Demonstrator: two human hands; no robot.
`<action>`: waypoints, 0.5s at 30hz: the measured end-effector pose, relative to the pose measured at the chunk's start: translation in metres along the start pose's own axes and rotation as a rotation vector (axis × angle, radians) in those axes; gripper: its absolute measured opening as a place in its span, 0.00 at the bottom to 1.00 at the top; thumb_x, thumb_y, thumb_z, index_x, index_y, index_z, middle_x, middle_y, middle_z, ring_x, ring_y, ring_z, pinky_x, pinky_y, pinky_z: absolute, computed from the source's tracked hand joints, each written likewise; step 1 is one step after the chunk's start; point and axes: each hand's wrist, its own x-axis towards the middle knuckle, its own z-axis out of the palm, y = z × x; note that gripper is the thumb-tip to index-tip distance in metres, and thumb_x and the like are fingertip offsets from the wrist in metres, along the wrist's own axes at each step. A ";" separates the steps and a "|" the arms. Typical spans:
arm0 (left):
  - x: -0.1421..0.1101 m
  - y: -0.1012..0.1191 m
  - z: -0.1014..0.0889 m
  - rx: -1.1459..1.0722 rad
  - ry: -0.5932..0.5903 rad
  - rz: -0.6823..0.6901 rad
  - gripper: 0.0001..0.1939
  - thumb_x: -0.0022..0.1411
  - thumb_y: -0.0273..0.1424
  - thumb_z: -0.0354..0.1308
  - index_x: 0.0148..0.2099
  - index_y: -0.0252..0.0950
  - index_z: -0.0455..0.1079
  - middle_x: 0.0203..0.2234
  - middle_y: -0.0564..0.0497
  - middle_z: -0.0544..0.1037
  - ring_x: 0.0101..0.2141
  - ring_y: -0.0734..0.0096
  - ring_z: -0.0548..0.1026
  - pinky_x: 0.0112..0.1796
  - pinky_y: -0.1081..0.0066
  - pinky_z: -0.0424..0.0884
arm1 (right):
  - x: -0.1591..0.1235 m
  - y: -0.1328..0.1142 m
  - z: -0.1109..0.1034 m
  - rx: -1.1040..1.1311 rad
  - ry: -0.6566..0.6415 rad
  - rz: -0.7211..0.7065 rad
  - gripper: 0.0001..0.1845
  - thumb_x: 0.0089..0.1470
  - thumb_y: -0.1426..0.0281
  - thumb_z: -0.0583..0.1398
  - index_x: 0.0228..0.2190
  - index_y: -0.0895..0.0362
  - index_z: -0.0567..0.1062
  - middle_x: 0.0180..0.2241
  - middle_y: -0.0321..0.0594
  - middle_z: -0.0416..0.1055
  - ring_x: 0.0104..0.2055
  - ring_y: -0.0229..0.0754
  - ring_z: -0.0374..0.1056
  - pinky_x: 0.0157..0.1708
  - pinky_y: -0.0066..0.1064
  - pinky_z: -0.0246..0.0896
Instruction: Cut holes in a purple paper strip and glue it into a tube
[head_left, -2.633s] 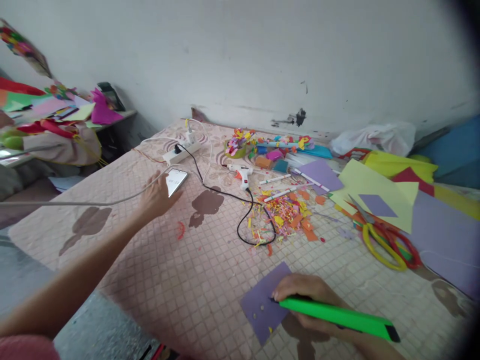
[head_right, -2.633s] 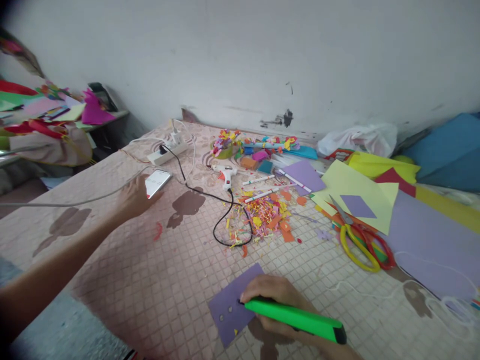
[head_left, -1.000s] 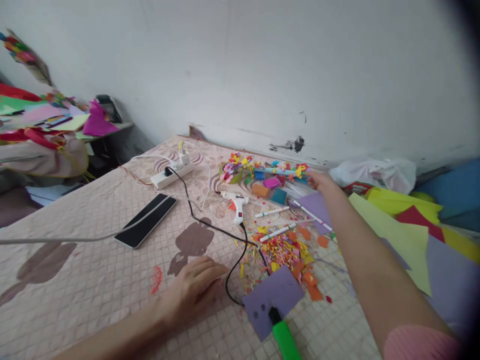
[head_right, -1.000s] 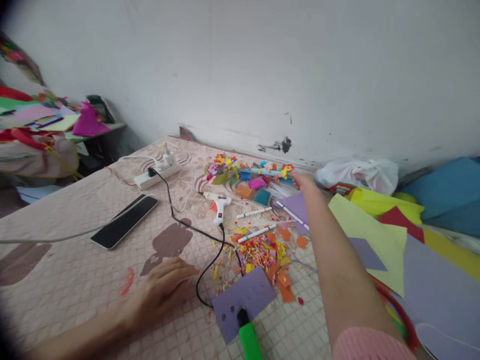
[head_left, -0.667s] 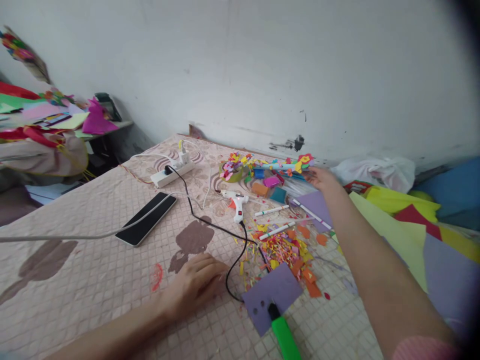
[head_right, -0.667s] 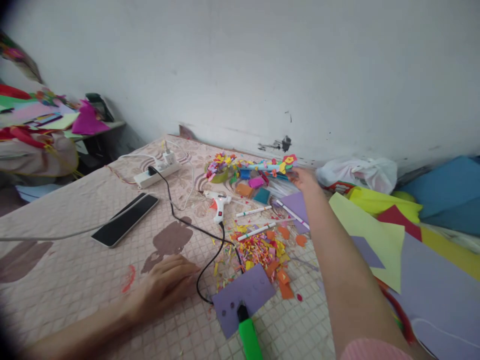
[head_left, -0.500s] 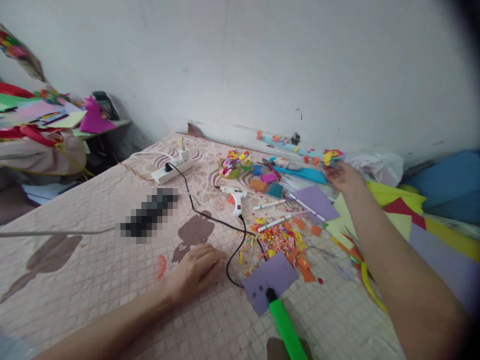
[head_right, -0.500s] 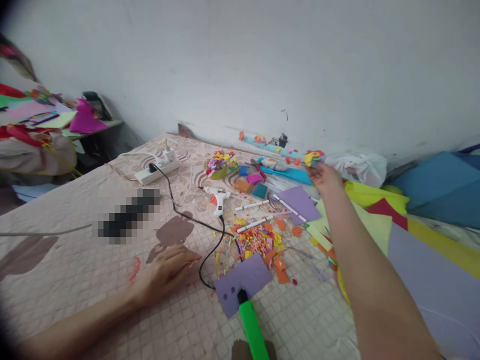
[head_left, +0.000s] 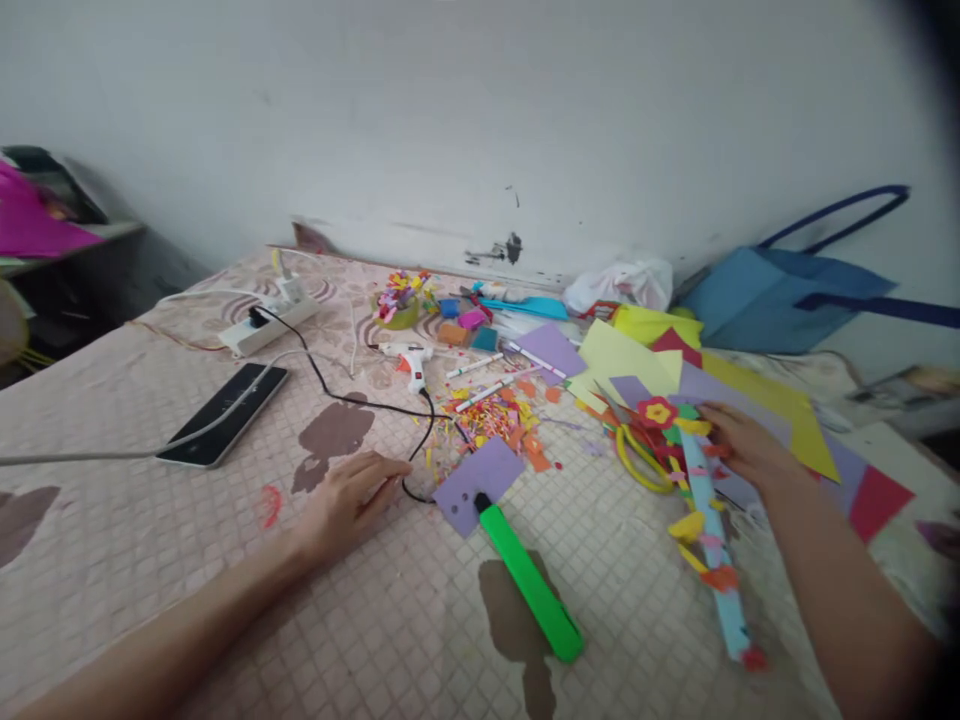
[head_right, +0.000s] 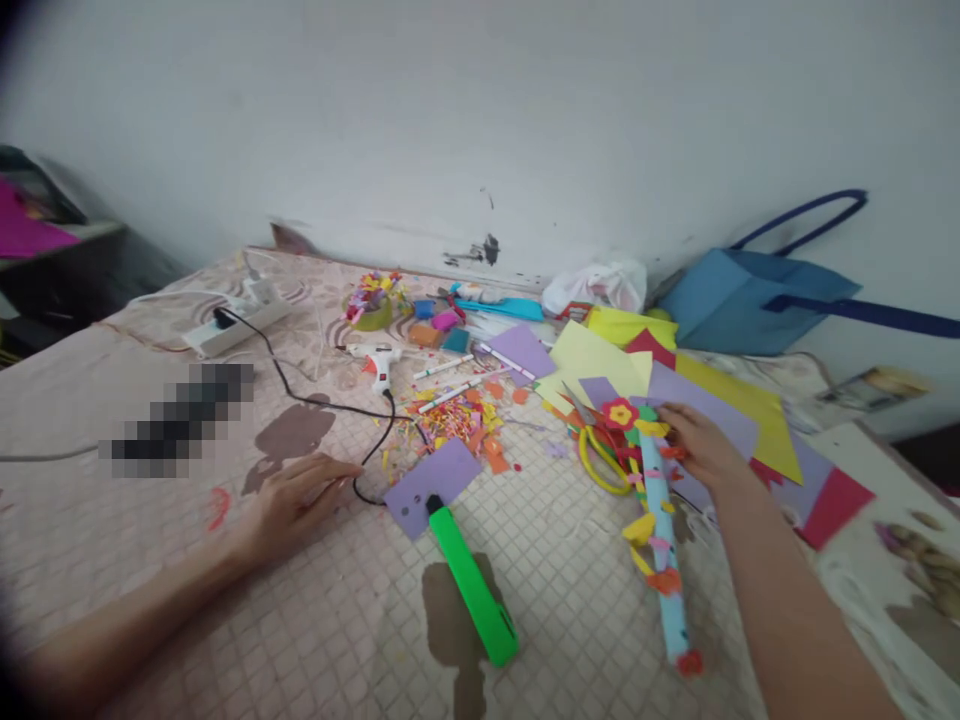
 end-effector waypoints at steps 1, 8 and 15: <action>0.000 0.000 0.001 0.002 -0.002 0.002 0.11 0.68 0.25 0.48 0.46 0.37 0.70 0.33 0.51 0.78 0.34 0.74 0.76 0.37 0.74 0.71 | -0.002 0.006 0.000 0.009 -0.024 0.022 0.15 0.61 0.66 0.59 0.48 0.58 0.71 0.48 0.44 0.70 0.44 0.43 0.71 0.42 0.40 0.70; 0.000 -0.003 0.000 0.020 -0.014 0.009 0.11 0.68 0.28 0.48 0.46 0.38 0.71 0.33 0.52 0.78 0.33 0.75 0.77 0.36 0.75 0.72 | -0.020 0.007 -0.001 0.096 -0.133 0.100 0.11 0.59 0.69 0.56 0.44 0.55 0.72 0.32 0.39 0.72 0.23 0.36 0.67 0.23 0.27 0.65; -0.001 -0.003 0.001 0.030 0.004 0.019 0.11 0.67 0.26 0.48 0.45 0.36 0.71 0.32 0.51 0.78 0.32 0.76 0.77 0.36 0.76 0.71 | -0.033 0.010 0.001 0.065 -0.106 0.084 0.22 0.46 0.76 0.62 0.45 0.51 0.71 0.28 0.36 0.72 0.17 0.36 0.63 0.16 0.28 0.58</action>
